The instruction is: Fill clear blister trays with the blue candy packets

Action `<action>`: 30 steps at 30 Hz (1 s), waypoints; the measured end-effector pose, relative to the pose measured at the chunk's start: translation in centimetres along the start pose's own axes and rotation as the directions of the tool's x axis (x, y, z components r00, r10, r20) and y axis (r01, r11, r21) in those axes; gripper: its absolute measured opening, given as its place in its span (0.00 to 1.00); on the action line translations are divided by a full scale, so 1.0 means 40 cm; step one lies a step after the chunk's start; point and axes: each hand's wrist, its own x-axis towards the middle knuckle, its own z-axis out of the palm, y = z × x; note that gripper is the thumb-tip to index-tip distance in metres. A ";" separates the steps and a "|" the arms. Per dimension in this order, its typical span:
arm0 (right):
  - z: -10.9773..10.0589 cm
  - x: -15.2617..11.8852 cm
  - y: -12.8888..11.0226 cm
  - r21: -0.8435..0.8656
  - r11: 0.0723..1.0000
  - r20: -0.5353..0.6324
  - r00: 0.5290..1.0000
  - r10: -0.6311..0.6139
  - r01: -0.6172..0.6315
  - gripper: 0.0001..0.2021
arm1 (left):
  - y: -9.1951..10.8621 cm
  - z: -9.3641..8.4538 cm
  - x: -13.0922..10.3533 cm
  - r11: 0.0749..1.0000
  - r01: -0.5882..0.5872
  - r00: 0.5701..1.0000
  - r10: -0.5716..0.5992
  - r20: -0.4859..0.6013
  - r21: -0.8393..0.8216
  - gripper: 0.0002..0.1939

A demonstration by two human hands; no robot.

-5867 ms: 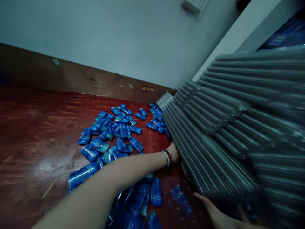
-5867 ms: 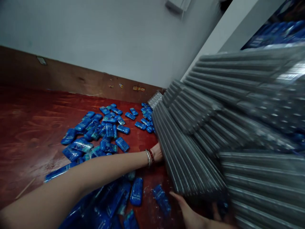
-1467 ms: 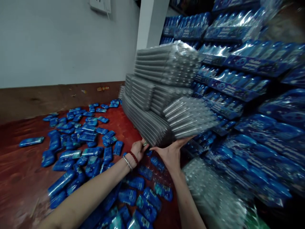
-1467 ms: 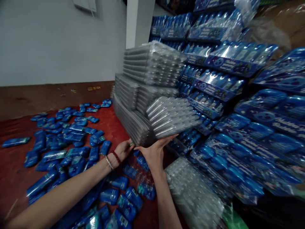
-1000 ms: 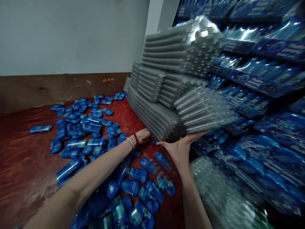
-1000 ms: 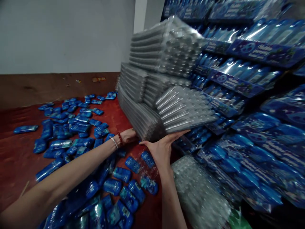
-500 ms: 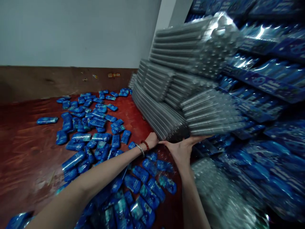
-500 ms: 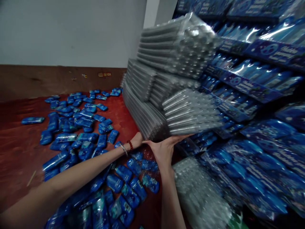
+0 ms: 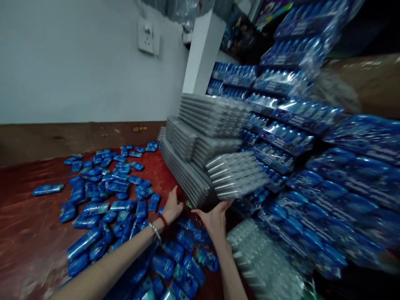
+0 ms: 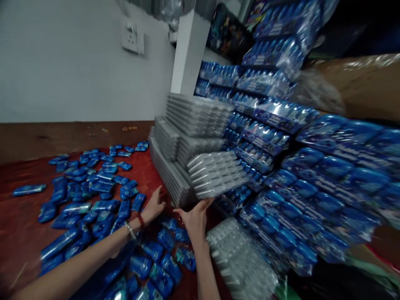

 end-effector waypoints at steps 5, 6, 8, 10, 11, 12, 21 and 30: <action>-0.082 0.010 -0.057 0.385 0.913 0.009 0.990 0.141 -0.134 0.61 | 0.105 -0.080 -0.024 0.969 -0.171 0.985 0.171 -0.019 -0.175 0.50; -0.102 0.026 -0.073 0.464 0.864 -0.001 0.976 0.220 -0.195 0.57 | 0.121 -0.082 -0.020 0.970 -0.182 0.979 0.194 0.059 -0.159 0.55; -0.136 0.068 -0.099 0.527 0.804 -0.062 0.930 0.361 -0.277 0.52 | 0.136 -0.073 -0.009 0.977 -0.182 0.960 0.200 0.195 -0.110 0.68; -0.159 0.109 -0.112 0.487 0.821 -0.185 0.883 0.432 -0.299 0.50 | 0.133 -0.057 -0.001 0.978 -0.193 0.952 0.206 0.227 -0.079 0.74; -0.165 0.125 -0.112 0.464 0.835 -0.245 0.863 0.442 -0.295 0.48 | 0.128 -0.050 0.001 0.976 -0.206 0.953 0.217 0.212 -0.074 0.75; -0.168 0.135 -0.110 0.457 0.841 -0.290 0.845 0.449 -0.290 0.45 | 0.123 -0.044 0.001 0.972 -0.223 0.954 0.233 0.187 -0.072 0.76; -0.122 0.112 -0.112 0.522 0.803 -0.303 0.816 0.491 -0.289 0.40 | 0.124 -0.082 -0.004 0.982 -0.191 0.982 0.191 -0.006 0.005 0.70; -0.085 0.138 -0.116 0.427 0.874 -0.446 0.786 0.428 -0.234 0.40 | 0.084 -0.073 0.012 0.923 -0.195 0.950 0.095 -0.297 -0.331 0.37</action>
